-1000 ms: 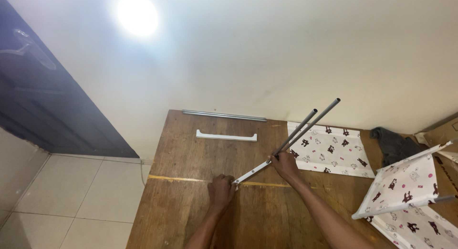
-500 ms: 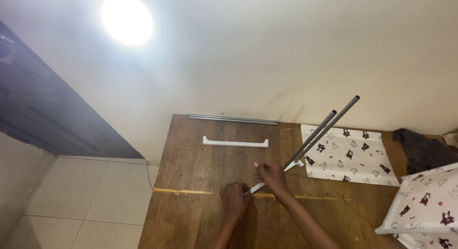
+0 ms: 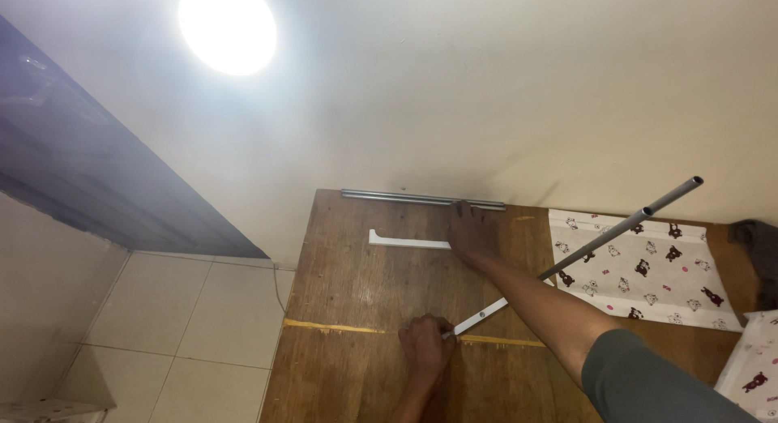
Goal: The person assembles a multi-tiered shelving unit by inserting metal rods into white plastic connectors, attaching patterned fabric panels to the frame, and securing vertical supports. The assembly proceeds step-by-step on a wooden table, with components laid out and added in sequence.
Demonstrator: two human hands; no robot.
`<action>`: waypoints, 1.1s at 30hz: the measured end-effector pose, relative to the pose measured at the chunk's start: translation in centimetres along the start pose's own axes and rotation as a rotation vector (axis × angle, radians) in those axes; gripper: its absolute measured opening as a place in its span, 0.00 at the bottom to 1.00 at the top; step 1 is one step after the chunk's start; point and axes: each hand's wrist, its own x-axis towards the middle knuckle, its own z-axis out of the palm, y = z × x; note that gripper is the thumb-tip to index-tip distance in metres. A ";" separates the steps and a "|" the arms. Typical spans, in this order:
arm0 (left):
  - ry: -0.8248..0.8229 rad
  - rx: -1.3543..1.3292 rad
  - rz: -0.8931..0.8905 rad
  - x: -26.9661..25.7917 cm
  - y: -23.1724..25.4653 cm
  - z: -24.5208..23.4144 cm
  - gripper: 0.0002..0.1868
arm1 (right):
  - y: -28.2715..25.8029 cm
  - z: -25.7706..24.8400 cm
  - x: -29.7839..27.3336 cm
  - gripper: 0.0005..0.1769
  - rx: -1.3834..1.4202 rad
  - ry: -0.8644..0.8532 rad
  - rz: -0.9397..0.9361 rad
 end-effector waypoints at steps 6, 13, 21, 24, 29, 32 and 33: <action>-0.026 0.014 -0.005 0.5 0.1 0.1 0.06 | 0.5 -0.5 -0.3 0.17 -0.053 0.059 -0.008; -0.046 0.061 -0.015 0.6 0.1 0.2 0.06 | 1.6 0.5 0.9 0.09 -0.090 0.132 -0.202; 0.031 0.068 0.080 -0.2 -0.7 1.2 0.07 | -2.9 -4.7 -5.2 0.12 0.366 0.013 -0.137; 0.019 0.151 0.011 -0.4 -0.5 1.7 0.06 | -3.5 -6.1 -11.1 0.11 0.799 -0.131 0.003; -0.010 0.229 -0.027 -2.6 -1.4 2.2 0.02 | -1.4 -6.1 -19.5 0.24 0.899 -0.391 0.055; 0.029 0.257 -0.027 -4.5 -2.1 2.1 0.02 | -0.8 -5.4 -23.6 0.24 0.949 -0.401 0.214; 0.057 0.257 -0.014 -5.2 -2.2 2.1 0.03 | -0.4 -5.5 -24.9 0.25 0.979 -0.351 0.147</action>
